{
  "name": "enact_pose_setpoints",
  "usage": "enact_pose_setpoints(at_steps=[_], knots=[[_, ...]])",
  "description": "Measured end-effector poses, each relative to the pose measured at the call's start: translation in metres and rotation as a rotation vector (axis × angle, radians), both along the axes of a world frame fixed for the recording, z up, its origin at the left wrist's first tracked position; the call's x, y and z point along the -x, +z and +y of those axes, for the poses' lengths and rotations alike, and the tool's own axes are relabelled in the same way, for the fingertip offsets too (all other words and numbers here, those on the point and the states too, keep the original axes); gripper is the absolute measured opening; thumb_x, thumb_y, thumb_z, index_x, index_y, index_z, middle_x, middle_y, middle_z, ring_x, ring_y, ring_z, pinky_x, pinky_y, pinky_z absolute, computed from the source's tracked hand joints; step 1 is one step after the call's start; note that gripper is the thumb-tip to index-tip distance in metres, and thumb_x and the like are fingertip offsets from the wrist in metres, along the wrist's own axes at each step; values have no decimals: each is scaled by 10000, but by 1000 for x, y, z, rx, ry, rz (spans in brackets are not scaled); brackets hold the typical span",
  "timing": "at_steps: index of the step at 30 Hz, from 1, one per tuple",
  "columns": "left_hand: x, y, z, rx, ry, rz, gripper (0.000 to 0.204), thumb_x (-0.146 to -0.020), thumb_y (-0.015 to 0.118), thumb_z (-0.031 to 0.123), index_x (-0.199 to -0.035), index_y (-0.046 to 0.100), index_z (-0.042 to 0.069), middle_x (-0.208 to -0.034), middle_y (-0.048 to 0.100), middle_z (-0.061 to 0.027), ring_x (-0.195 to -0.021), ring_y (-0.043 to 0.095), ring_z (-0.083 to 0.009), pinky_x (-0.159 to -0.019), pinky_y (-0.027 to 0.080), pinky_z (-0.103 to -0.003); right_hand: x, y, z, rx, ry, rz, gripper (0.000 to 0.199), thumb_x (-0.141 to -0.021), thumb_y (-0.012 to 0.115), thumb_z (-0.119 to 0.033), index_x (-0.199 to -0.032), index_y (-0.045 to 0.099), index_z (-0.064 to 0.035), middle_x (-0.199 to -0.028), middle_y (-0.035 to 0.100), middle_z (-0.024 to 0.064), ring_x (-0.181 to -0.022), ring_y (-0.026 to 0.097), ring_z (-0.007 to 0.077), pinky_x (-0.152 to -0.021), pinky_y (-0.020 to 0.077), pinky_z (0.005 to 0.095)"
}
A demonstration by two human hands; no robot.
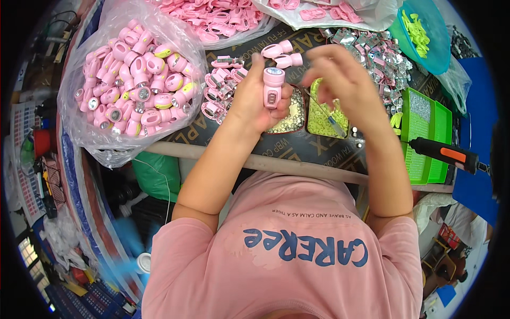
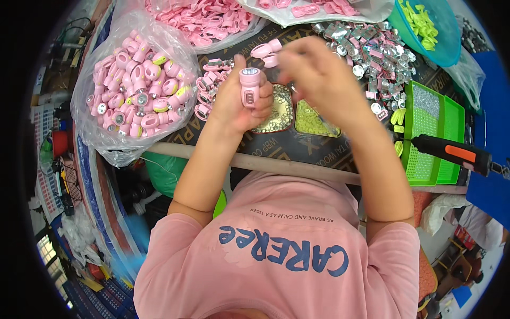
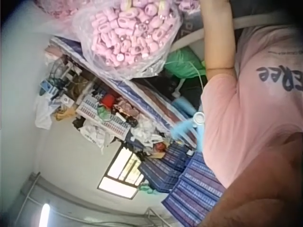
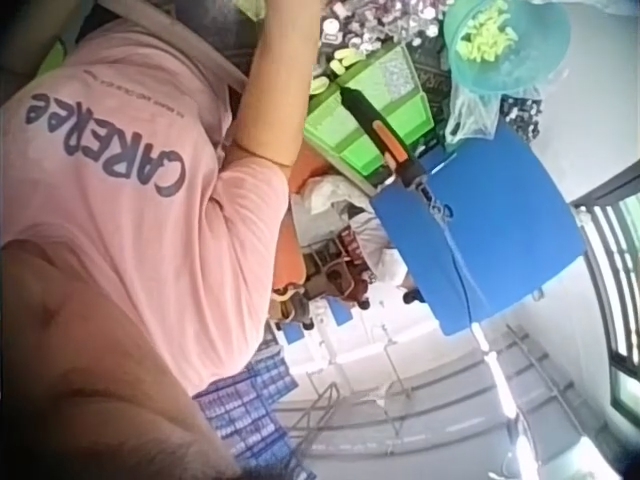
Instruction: Assembling small pink plastic toy components and adding decorative elements by hand.
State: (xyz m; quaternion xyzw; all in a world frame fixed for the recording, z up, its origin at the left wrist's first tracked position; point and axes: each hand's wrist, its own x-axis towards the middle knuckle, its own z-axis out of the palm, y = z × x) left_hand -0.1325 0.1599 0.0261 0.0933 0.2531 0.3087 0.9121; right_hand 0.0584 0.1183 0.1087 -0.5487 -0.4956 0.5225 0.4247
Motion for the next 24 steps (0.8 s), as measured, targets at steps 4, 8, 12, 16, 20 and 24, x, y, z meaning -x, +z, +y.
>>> enact_pose_setpoints(at_steps=[4,8,12,16,20,24], knots=[[-3,6,-2,80,10,53,782,-1013,222,737,-1039,636,74,-713,609,-89,-467,523,-184,-388,335,-275,-66,-10,-20,-61,-37,-580,174,-918,726,-160,-955,713,9,-776,697,53,-681,626,110,-634,510,281],[-4,3,-8,-87,-12,-16,712,-1023,298,707,-1022,623,74,-716,599,-82,-436,474,-159,-374,300,-266,-82,-29,-46,-49,-65,-497,165,-850,785,-87,-960,712,12,-765,700,66,-659,611,116,-623,496,294],[-5,8,-12,-82,7,-32,671,-983,369,728,-1093,597,106,-685,557,-53,-431,437,-115,-369,283,-244,-86,-27,-66,-13,-2,-795,181,-788,795,-58,-923,698,13,-830,710,130,-753,677,267,-694,525,386],[-9,7,-11,-68,-31,-26,665,-963,388,746,-1043,602,122,-666,533,-37,-495,476,-128,-420,335,-251,-94,-41,-84,-35,17,-1078,209,-722,807,-60,-878,683,2,-882,698,181,-872,673,407,-779,534,483],[-18,9,-18,-127,3,52,619,-978,429,694,-1073,634,118,-641,497,-12,-548,442,-110,-476,330,-239,-101,-51,-88,-32,98,-1072,271,-704,788,-11,-953,683,-7,-938,692,180,-833,670,381,-747,526,460],[-27,22,-26,-130,0,172,622,-984,410,711,-1047,597,120,-717,579,-30,-584,554,-159,-455,378,-252,-95,-50,-88,-118,-116,-787,185,-785,761,30,-955,704,-17,-878,677,115,-739,653,239,-676,515,345]])
